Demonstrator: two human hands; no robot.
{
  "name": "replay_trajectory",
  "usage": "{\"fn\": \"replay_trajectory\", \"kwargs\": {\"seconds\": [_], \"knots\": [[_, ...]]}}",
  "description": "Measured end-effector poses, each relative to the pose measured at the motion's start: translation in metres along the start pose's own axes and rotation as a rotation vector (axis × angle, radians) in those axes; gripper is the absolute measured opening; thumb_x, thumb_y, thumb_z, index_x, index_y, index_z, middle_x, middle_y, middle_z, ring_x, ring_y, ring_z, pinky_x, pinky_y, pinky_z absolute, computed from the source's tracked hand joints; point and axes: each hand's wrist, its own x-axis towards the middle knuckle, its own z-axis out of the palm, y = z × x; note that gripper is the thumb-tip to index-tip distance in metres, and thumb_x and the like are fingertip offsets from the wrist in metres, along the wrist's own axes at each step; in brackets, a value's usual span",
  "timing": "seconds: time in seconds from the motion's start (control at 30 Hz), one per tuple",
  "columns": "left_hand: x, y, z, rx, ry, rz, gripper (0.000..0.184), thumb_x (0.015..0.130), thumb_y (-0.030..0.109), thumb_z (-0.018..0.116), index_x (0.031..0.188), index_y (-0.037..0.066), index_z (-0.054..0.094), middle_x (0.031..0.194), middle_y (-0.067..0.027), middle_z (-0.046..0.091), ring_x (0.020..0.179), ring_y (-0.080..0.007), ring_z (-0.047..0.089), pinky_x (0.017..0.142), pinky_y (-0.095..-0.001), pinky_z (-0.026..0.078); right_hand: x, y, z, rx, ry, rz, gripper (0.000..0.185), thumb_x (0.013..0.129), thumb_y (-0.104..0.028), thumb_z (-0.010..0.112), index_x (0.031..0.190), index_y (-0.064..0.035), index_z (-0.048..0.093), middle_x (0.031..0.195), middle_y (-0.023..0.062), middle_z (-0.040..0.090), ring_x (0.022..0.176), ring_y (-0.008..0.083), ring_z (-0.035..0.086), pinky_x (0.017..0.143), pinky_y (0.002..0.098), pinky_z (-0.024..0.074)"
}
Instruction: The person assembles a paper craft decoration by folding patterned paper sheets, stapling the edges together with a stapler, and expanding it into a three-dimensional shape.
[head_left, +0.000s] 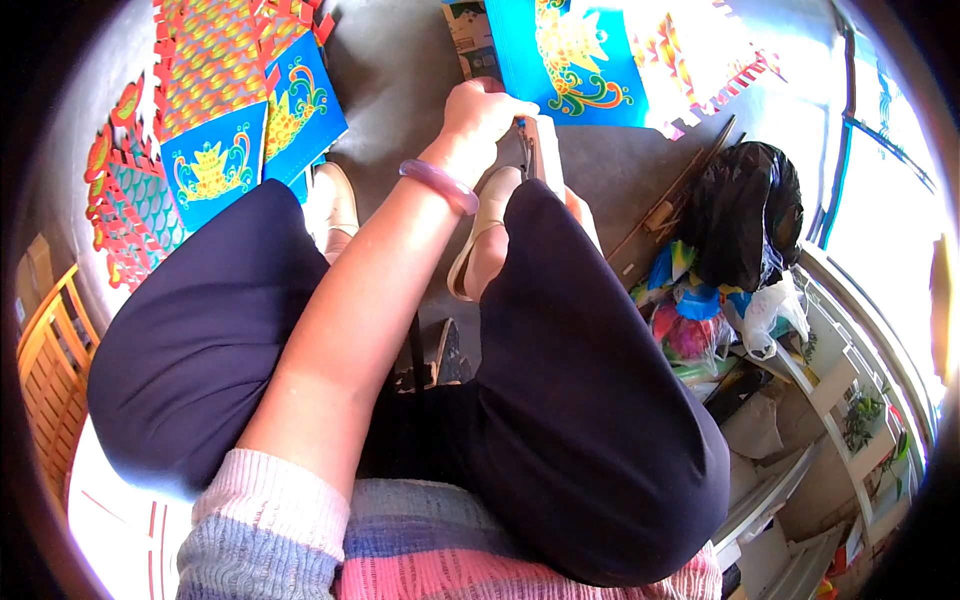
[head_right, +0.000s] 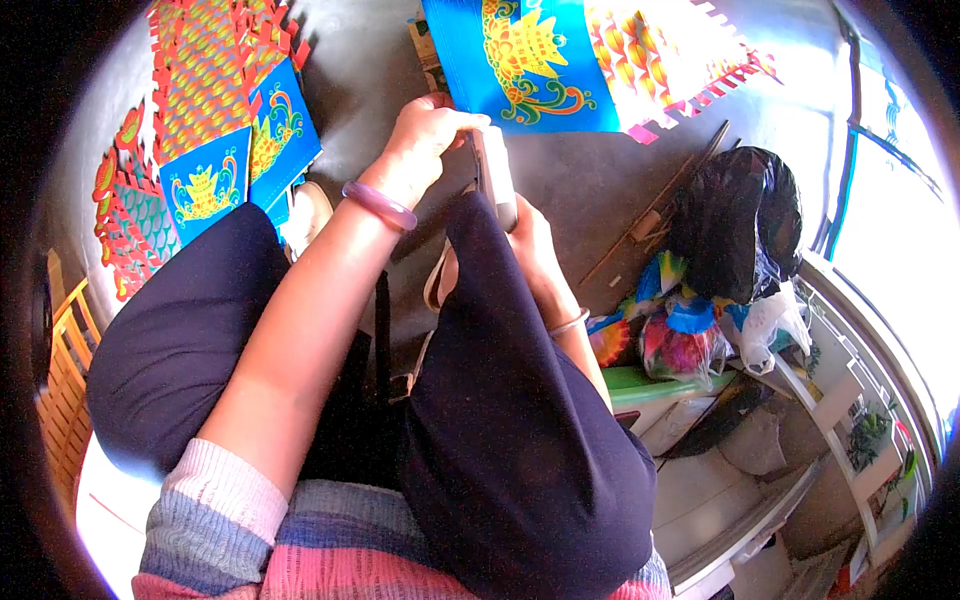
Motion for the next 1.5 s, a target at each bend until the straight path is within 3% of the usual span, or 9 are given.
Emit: {"fn": "replay_trajectory", "kwargs": {"seconds": [0.4, 0.57, 0.7, 0.77, 0.87, 0.9, 1.03, 1.23, 1.5], "knots": [[-0.002, 0.007, -0.002, -0.053, 0.009, 0.027, 0.016, 0.067, 0.007, 0.072, 0.08, 0.002, 0.065, 0.072, -0.0035, 0.062, 0.057, -0.0114, 0.05, 0.056, -0.0246, 0.041, 0.007, 0.076, -0.003, 0.356, 0.064, -0.04, 0.048, 0.081, -0.028, 0.063, 0.115, 0.0019, 0.047, 0.098, 0.0123, 0.059, 0.088, 0.014, 0.054, 0.077, 0.0293, 0.0448], [0.007, 0.004, -0.006, 0.1, 0.003, 0.084, 0.026, 0.067, 0.015, 0.074, 0.086, 0.0, 0.065, 0.075, -0.0045, 0.064, 0.064, -0.0134, 0.056, 0.06, -0.0272, 0.044, 0.005, 0.152, -0.012, -0.578, 0.522, 0.142, 0.061, 0.073, -0.032, 0.066, 0.118, 0.0039, 0.044, 0.107, 0.0266, 0.052, 0.098, 0.0409, 0.053, 0.082, 0.0454, 0.0448], [-0.003, 0.015, -0.007, 0.829, 0.11, 0.316, 0.035, 0.069, 0.036, 0.068, 0.09, 0.008, 0.066, 0.083, -0.0129, 0.066, 0.08, -0.0288, 0.063, 0.072, -0.0381, 0.048, -0.001, 0.163, -0.006, -0.726, 0.428, 0.315, 0.074, 0.069, -0.039, 0.07, 0.121, 0.0035, 0.041, 0.106, 0.0256, 0.05, 0.099, 0.039, 0.052, 0.085, 0.0471, 0.0427], [0.005, 0.005, -0.008, 0.983, 0.237, 0.555, 0.034, 0.068, 0.033, 0.069, 0.089, 0.006, 0.066, 0.083, -0.0126, 0.065, 0.078, -0.0299, 0.062, 0.071, -0.0403, 0.048, 0.011, 0.169, -0.011, -0.724, 0.481, 0.11, 0.067, 0.074, -0.041, 0.067, 0.119, 0.0028, 0.044, 0.106, 0.0235, 0.051, 0.099, 0.0354, 0.052, 0.083, 0.0458, 0.0436], [-0.001, 0.006, -0.002, 0.781, 0.214, 0.889, 0.03, 0.069, 0.026, 0.069, 0.09, 0.005, 0.066, 0.086, -0.013, 0.065, 0.078, -0.0298, 0.062, 0.071, -0.0387, 0.049, 0.05, 0.127, -0.032, -0.049, 0.579, -0.205, 0.054, 0.084, -0.04, 0.058, 0.116, 0.0018, 0.048, 0.097, 0.0148, 0.057, 0.087, 0.0244, 0.057, 0.074, 0.0357, 0.0471], [-0.005, 0.007, 0.001, 0.7, 0.133, 0.807, 0.028, 0.069, 0.023, 0.069, 0.09, 0.005, 0.066, 0.086, -0.0128, 0.065, 0.078, -0.0286, 0.063, 0.072, -0.0373, 0.049, 0.058, 0.086, -0.044, 0.448, 0.462, -0.197, 0.048, 0.088, -0.039, 0.053, 0.114, 0.0011, 0.05, 0.091, 0.0104, 0.058, 0.08, 0.019, 0.058, 0.069, 0.0306, 0.0481], [-0.029, 0.014, 0.009, 0.459, -0.106, 0.561, 0.025, 0.072, 0.012, 0.067, 0.094, 0.002, 0.064, 0.085, -0.0086, 0.066, 0.077, -0.0175, 0.063, 0.072, -0.0305, 0.049, 0.091, 0.001, -0.094, 0.906, 0.616, -0.2, 0.025, 0.089, -0.026, 0.054, 0.099, -0.0033, 0.053, 0.079, 0.0032, 0.058, 0.064, 0.0112, 0.056, 0.053, 0.0249, 0.0461], [-0.05, 0.045, -0.019, -0.22, -0.758, 0.118, 0.045, 0.07, -0.006, 0.054, 0.115, 0.0, 0.052, 0.108, -0.0091, 0.059, 0.105, -0.0195, 0.054, 0.094, -0.0333, 0.041, 0.075, -0.067, -0.128, 0.737, 0.605, -0.326, 0.014, 0.083, -0.014, 0.057, 0.087, -0.0006, 0.054, 0.073, 0.0038, 0.058, 0.057, 0.0121, 0.056, 0.049, 0.0244, 0.0451], [-0.072, 0.048, -0.025, -0.374, -0.38, 0.292, 0.043, 0.076, -0.003, 0.053, 0.118, 0.002, 0.051, 0.119, -0.0098, 0.054, 0.11, -0.0212, 0.052, 0.096, -0.0354, 0.04, -0.043, -0.201, -0.097, -0.345, 0.264, -0.383, 0.027, 0.086, -0.025, 0.048, 0.081, -0.0027, 0.061, 0.07, 0.0125, 0.062, 0.056, 0.0165, 0.059, 0.05, 0.0298, 0.0464]]}}
